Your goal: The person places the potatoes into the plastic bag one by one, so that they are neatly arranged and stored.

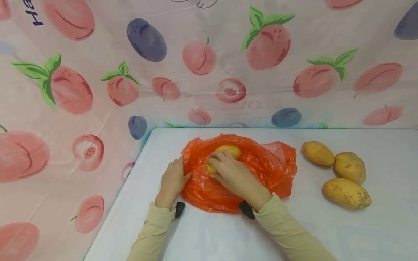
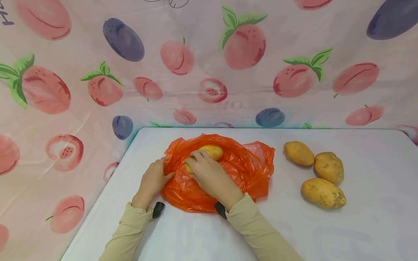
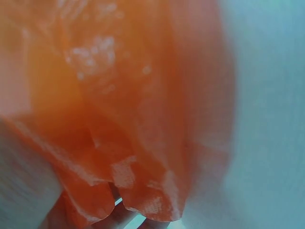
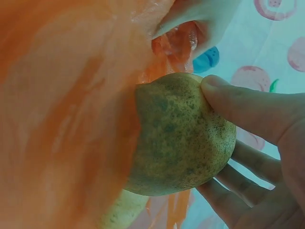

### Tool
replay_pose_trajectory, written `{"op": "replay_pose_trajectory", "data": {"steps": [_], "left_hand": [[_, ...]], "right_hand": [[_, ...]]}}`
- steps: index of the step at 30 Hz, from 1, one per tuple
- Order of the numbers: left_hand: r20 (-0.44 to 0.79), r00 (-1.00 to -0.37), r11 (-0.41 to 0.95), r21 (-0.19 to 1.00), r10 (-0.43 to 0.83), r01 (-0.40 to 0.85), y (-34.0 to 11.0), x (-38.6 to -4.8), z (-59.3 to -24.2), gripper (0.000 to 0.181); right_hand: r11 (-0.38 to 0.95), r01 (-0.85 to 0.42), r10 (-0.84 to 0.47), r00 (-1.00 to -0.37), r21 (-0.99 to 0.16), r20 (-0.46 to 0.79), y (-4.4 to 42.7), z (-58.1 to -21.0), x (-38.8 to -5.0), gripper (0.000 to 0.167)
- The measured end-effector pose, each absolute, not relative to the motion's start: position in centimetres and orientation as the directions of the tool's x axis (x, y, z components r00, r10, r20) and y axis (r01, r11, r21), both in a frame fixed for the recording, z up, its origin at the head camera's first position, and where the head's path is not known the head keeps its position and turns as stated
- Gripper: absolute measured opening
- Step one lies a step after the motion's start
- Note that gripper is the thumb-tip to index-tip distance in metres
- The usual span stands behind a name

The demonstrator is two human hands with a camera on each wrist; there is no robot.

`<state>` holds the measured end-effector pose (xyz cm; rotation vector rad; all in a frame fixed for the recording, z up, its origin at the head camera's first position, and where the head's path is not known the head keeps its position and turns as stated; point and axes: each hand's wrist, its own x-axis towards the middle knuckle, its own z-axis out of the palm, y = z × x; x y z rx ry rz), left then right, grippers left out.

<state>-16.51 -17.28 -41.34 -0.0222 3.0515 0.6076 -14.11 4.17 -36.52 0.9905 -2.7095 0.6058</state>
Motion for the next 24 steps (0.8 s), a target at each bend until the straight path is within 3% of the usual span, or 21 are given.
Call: {"op": "replay_pose_trajectory", "data": {"steps": [11,24], "left_hand": [[-0.001,-1.000,0.922,0.386,0.010,0.009,-17.3,-16.5,-41.4,0.062],[0.007,-1.000,0.929,0.371,0.016,0.018,-17.4,-16.5,-41.3,0.058]], "right_hand": [[0.663,-0.686,-0.592,-0.726,-0.300,0.350,2.8,-37.2,-15.1,0.035],[0.689,-0.662,-0.583,-0.748,-0.295,0.317,1.3,-37.6,-15.8,0.036]]}}
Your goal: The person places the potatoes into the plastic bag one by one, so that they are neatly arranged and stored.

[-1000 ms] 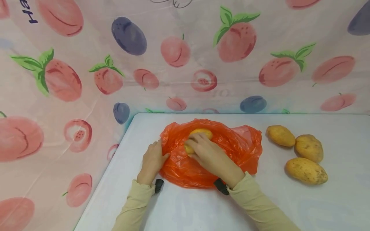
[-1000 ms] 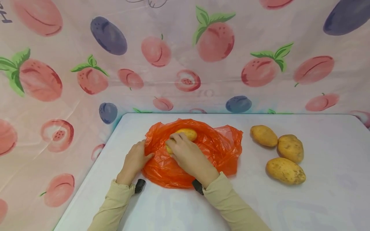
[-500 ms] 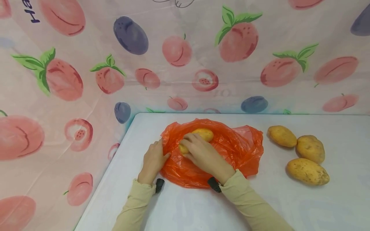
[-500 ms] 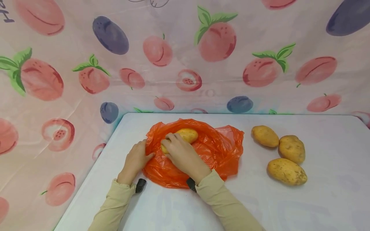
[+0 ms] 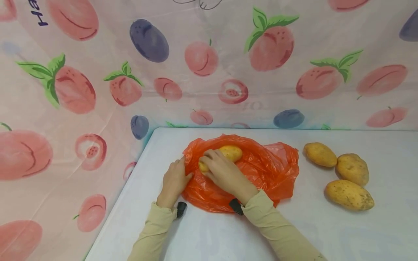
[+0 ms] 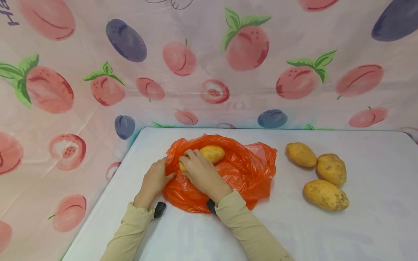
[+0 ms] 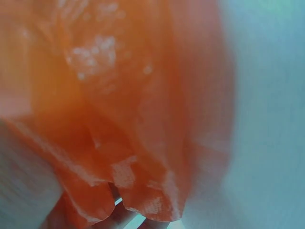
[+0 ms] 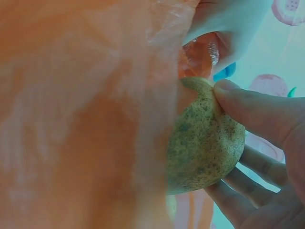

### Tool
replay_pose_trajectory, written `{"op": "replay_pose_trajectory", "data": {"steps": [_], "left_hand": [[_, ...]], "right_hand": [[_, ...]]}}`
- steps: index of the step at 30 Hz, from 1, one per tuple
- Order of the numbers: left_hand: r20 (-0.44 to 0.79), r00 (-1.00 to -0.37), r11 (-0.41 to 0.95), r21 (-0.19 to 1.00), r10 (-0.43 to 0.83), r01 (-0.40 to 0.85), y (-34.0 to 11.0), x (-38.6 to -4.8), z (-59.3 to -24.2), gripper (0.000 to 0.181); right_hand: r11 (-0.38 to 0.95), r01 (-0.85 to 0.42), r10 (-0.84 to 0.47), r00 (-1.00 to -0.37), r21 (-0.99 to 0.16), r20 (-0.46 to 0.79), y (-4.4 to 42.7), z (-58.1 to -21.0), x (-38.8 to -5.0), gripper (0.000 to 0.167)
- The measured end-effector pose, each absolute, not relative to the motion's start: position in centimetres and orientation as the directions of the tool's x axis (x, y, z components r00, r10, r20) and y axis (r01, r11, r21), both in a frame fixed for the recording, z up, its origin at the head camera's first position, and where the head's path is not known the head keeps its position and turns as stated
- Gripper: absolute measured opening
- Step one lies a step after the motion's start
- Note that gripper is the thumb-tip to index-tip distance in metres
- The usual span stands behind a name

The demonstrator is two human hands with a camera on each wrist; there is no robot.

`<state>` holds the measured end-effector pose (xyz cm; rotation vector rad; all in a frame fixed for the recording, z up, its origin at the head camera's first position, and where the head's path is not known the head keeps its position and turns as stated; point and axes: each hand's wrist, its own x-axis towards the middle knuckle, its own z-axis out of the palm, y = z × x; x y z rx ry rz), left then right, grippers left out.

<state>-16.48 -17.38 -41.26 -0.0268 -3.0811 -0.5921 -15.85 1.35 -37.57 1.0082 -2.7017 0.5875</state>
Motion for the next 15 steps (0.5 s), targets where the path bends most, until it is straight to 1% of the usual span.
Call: {"op": "replay_pose_trajectory", "data": {"steps": [8,15], "left_hand": [[0.017,-1.000,0.934,0.357,0.018,0.023,-17.3,-16.4,-41.2,0.057],[-0.002,-1.000,0.935,0.353,0.010,0.008,-17.2,-16.4,-41.1,0.057]], "right_hand": [[0.697,-0.652,-0.572,-0.756,-0.298,0.317,0.8,-38.1,-16.3,0.035],[0.717,-0.629,-0.551,-0.776,-0.301,0.306,0.3,-38.6,-17.0,0.034]]}}
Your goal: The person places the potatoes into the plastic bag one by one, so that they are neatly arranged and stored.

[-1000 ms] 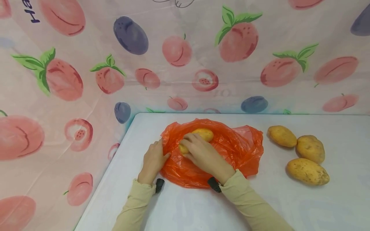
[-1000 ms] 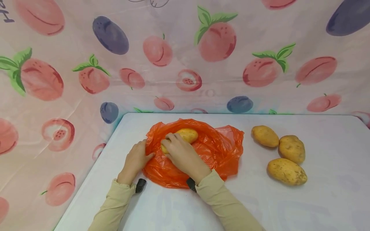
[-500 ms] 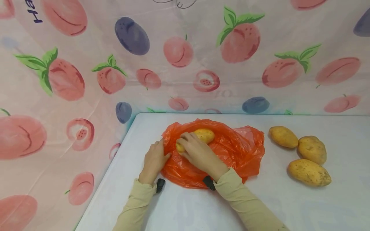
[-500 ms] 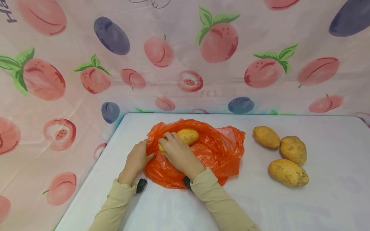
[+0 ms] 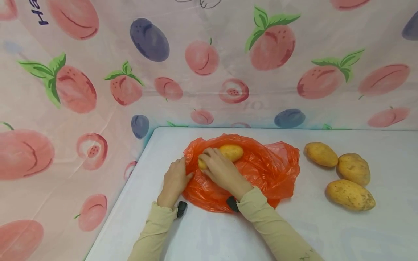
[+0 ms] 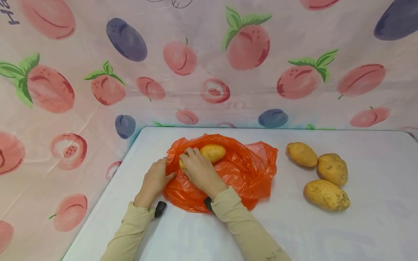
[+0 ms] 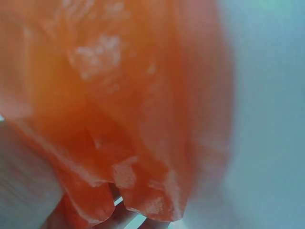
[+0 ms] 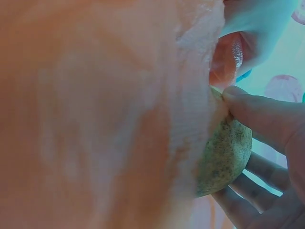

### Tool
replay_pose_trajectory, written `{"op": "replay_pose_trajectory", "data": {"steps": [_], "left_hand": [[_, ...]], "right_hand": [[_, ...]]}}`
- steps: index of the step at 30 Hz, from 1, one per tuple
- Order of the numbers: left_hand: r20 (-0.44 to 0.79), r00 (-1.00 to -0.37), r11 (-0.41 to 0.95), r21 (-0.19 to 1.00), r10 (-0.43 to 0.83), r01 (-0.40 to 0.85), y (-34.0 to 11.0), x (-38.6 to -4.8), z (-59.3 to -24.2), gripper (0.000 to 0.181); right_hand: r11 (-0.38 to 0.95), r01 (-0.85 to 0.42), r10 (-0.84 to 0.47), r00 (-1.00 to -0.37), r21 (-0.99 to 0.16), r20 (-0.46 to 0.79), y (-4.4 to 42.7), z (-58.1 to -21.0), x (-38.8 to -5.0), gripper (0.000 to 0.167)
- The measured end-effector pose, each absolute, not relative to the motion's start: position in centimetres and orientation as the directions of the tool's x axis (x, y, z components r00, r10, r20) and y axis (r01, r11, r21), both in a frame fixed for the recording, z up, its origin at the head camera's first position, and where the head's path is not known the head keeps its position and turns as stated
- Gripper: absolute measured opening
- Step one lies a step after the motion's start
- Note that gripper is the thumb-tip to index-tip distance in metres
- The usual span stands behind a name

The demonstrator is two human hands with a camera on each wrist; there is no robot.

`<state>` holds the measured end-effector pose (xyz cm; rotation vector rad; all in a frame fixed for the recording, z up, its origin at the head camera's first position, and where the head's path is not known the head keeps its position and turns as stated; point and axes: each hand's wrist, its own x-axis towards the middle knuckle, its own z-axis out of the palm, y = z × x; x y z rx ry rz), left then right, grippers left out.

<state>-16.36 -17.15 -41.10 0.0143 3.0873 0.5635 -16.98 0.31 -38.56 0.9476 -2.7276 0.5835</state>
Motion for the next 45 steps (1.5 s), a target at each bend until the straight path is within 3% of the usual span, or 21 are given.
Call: {"op": "replay_pose_trajectory", "data": {"steps": [18,30,41,45], "left_hand": [[0.021,-1.000,0.940,0.340,0.020,0.027,-17.3,-16.3,-41.2,0.055],[0.017,-1.000,0.941,0.337,0.020,0.025,-17.2,-16.4,-41.3,0.054],[-0.016,-1.000,0.941,0.338,0.011,0.005,-17.2,-16.6,-41.2,0.058],[-0.014,-1.000,0.938,0.346,0.012,0.007,-17.3,-16.5,-41.1,0.057]], "right_hand": [[0.749,-0.631,-0.569,-0.769,-0.203,0.291,0.0,-39.3,-17.5,0.041],[0.736,-0.637,-0.581,-0.768,-0.229,0.268,0.8,-38.7,-17.1,0.048],[0.715,-0.670,-0.591,-0.732,-0.199,0.341,2.8,-38.2,-16.0,0.045],[0.740,-0.641,-0.576,-0.760,-0.203,0.300,3.6,-37.8,-15.6,0.049]]}}
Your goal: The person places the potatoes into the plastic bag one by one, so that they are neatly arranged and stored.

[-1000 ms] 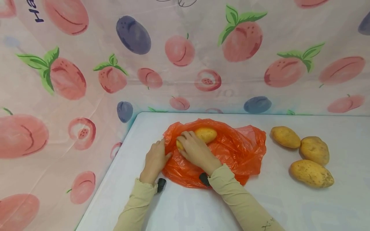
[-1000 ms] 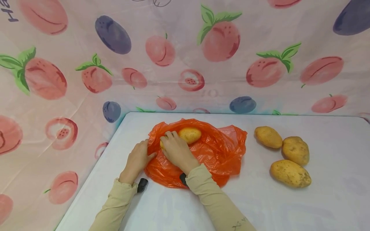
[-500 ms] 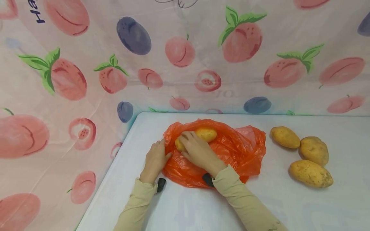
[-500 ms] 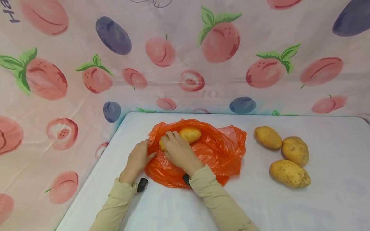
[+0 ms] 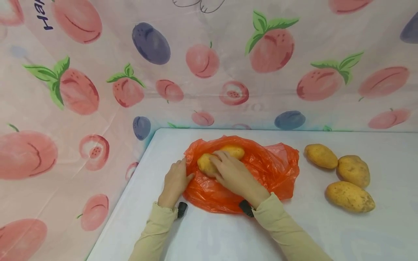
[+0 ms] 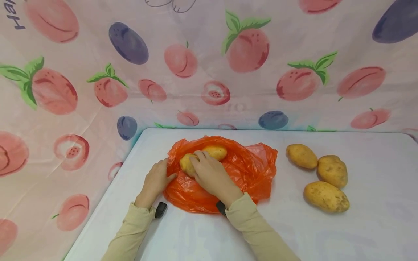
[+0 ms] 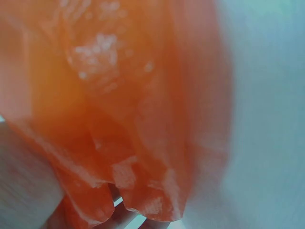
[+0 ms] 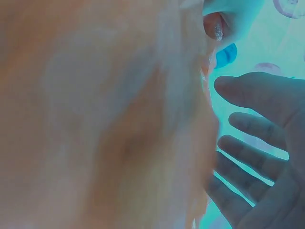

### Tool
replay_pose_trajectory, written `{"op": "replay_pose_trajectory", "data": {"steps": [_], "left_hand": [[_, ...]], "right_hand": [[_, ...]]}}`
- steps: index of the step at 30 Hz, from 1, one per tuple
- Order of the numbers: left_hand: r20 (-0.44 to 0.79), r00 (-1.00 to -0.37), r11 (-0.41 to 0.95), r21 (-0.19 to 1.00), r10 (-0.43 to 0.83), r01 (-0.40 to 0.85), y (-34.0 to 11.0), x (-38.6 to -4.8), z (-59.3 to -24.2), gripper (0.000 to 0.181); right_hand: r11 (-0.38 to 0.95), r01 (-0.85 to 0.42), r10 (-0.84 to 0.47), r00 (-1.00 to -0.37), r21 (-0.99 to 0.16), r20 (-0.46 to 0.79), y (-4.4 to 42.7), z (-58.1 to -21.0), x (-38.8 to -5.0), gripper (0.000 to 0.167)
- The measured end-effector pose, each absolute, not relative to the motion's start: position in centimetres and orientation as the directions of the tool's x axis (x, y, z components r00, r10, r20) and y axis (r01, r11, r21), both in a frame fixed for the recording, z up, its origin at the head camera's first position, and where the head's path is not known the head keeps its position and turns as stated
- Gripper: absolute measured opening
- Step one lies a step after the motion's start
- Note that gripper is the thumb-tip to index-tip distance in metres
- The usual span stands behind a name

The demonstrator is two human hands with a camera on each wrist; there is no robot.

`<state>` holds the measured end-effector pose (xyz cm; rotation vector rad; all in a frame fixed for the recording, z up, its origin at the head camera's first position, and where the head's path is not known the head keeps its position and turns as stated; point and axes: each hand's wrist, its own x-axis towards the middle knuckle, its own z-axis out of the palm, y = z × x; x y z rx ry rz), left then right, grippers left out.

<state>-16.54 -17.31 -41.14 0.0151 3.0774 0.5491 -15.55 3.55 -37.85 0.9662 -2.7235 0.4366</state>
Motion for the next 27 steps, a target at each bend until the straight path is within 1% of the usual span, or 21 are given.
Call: {"op": "replay_pose_trajectory", "data": {"steps": [5,9,14,19,23,27], "left_hand": [[-0.008,-1.000,0.935,0.355,0.016,0.012,-17.4,-16.5,-41.1,0.057],[-0.001,-1.000,0.935,0.353,0.015,0.013,-17.3,-16.6,-41.2,0.058],[-0.001,-1.000,0.936,0.353,0.021,0.019,-17.2,-16.6,-41.2,0.056],[0.003,-1.000,0.933,0.359,0.029,0.028,-17.3,-16.4,-41.2,0.056],[0.009,-0.999,0.930,0.366,0.031,0.032,-17.3,-16.3,-41.2,0.057],[0.016,-0.999,0.930,0.366,0.031,0.035,-17.4,-16.4,-41.2,0.058]], "right_hand": [[0.757,-0.616,-0.557,-0.783,-0.218,0.278,4.7,-37.3,-15.0,0.050],[0.756,-0.615,-0.555,-0.784,-0.225,0.280,5.7,-37.0,-14.5,0.049],[0.760,-0.615,-0.550,-0.780,-0.209,0.298,7.3,-36.9,-13.9,0.052],[0.767,-0.614,-0.543,-0.776,-0.186,0.322,8.6,-37.0,-13.5,0.050],[0.780,-0.602,-0.538,-0.785,-0.172,0.309,9.6,-37.0,-13.2,0.052],[0.791,-0.585,-0.529,-0.802,-0.182,0.277,10.5,-36.7,-12.9,0.056]]}}
